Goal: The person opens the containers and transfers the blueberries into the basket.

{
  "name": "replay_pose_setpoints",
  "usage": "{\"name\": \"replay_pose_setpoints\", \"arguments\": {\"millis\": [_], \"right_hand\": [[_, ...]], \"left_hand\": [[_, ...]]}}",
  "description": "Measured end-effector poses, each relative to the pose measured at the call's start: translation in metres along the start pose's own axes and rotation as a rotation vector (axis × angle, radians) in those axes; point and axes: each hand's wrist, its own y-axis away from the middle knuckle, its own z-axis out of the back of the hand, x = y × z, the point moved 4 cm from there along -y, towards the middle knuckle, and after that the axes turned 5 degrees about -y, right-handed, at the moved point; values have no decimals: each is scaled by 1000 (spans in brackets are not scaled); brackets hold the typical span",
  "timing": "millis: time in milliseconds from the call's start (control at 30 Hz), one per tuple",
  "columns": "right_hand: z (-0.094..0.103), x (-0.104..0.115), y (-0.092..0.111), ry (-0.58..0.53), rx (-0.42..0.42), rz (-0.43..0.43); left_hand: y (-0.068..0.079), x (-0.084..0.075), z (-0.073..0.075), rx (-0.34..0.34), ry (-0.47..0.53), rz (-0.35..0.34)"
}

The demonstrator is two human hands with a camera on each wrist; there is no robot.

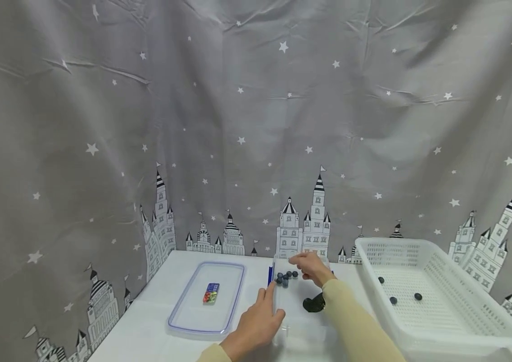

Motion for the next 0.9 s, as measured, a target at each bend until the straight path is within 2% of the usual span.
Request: {"name": "replay_pose_setpoints", "arguments": {"millis": [133,500,900], "right_hand": [[-6,-9,2,31,-19,-18],[2,-24,-8,23,-114,-76],[-3,-38,-13,74,-169,-138]], "left_hand": [[5,4,-3,9,7,20],[4,-5,1,-33,-7,-19],[5,-2,1,-42,-20,-25]]}}
